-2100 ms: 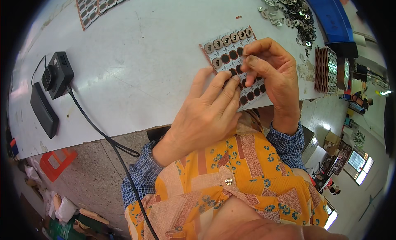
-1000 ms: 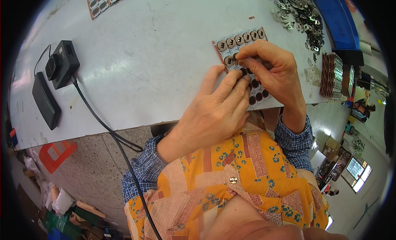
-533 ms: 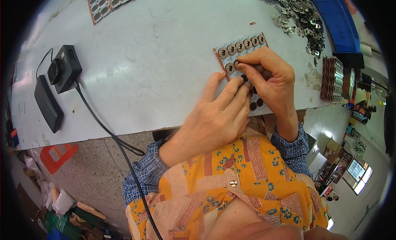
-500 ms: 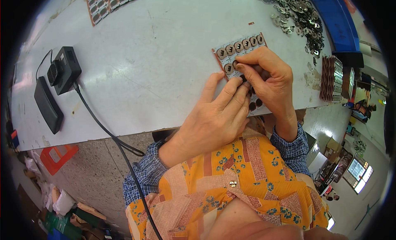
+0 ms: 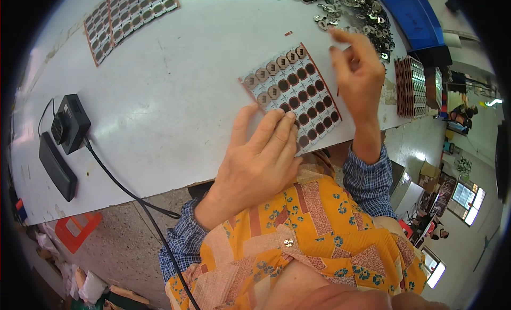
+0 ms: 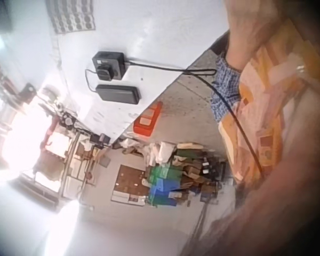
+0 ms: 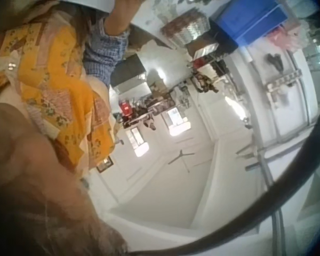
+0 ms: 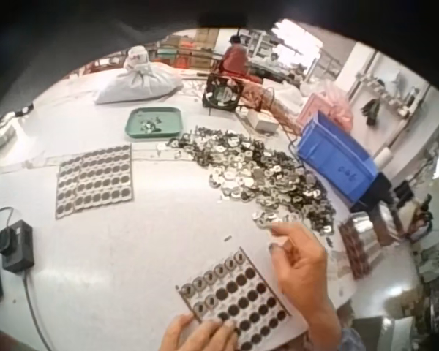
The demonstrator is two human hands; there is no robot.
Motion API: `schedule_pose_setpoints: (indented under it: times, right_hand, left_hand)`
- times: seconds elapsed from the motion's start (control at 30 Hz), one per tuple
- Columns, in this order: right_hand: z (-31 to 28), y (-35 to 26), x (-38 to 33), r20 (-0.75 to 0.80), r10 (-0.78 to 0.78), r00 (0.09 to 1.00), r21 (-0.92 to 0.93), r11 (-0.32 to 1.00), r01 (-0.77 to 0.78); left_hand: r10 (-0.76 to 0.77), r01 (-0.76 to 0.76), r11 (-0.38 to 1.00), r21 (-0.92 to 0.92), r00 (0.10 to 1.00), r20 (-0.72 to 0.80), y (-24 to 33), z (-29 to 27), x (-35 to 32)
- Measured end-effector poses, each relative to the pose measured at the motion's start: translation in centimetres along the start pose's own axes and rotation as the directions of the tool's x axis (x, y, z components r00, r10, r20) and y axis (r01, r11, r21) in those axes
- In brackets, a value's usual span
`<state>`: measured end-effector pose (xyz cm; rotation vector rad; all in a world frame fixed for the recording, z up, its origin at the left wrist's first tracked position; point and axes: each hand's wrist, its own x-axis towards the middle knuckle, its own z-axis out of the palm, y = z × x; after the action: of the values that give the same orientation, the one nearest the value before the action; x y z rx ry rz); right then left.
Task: The recorder is seen carefully placing small metal components into a designated grid-like assembly board.
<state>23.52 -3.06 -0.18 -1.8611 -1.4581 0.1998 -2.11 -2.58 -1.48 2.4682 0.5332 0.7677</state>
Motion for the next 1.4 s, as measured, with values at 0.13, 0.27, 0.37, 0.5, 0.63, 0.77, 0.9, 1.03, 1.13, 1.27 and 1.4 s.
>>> schedule_pose_setpoints:
  times: [0.13,0.27,0.37,0.5,0.63,0.77,0.9,1.03,1.13,1.27,1.4]
  right_hand:
    - [-1.8,3.5,2.4,-0.032,-0.007,0.999,-0.186,0.982,0.001]
    - [-2.0,4.4,1.9,-0.068,-0.001,0.998,-0.088,0.996,-0.005]
    - [-1.7,4.1,1.3,-0.111,0.064,0.992,0.042,0.997,-0.06]
    - [-1.4,3.4,1.0,-0.065,0.107,0.992,0.044,0.994,-0.104]
    - [-0.9,2.9,1.1,0.002,-0.17,0.985,-0.192,0.967,0.167]
    - [-1.0,2.5,0.5,-0.049,-0.056,0.997,-0.014,0.998,0.055]
    - [-1.3,2.2,-1.0,-0.14,0.122,0.983,0.234,0.968,-0.087]
    - [-1.6,2.1,-2.7,-0.124,-0.137,0.983,-0.202,0.973,0.11]
    - [-1.8,2.1,-3.6,-0.019,-0.363,0.932,-0.398,0.858,0.326]
    - [-2.6,1.5,-4.7,-0.061,-0.198,0.978,-0.189,0.965,0.184]
    - [-3.4,1.3,-3.9,-0.028,0.004,1.0,-0.067,0.998,-0.006]
  left_hand:
    - [0.006,-0.006,1.0,0.0,1.0,0.002,0.1,0.0,0.0]
    - [-0.002,0.002,1.0,0.01,1.0,0.002,0.0,-0.1,-0.1]
    - [-0.004,0.004,1.0,0.018,1.0,0.0,0.1,0.0,-0.1]
    - [-0.008,0.008,0.999,0.031,1.0,0.001,0.1,-0.1,0.0]
    - [-0.002,0.002,0.999,0.032,1.0,-0.006,0.0,-0.2,0.0]
    - [-0.008,0.009,1.0,0.022,1.0,-0.008,0.1,-0.2,-0.1]
    - [-0.011,0.011,1.0,0.017,1.0,-0.014,0.1,-0.2,0.0]
    - [-0.014,0.014,1.0,0.009,1.0,-0.011,0.0,-0.2,0.0]
    - [-0.013,0.013,1.0,0.007,1.0,-0.01,0.0,-0.2,0.0]
    - [-0.013,0.013,1.0,0.005,1.0,-0.012,0.0,-0.1,0.0]
    - [-0.018,0.018,1.0,0.023,1.0,-0.011,0.0,-0.1,0.0]
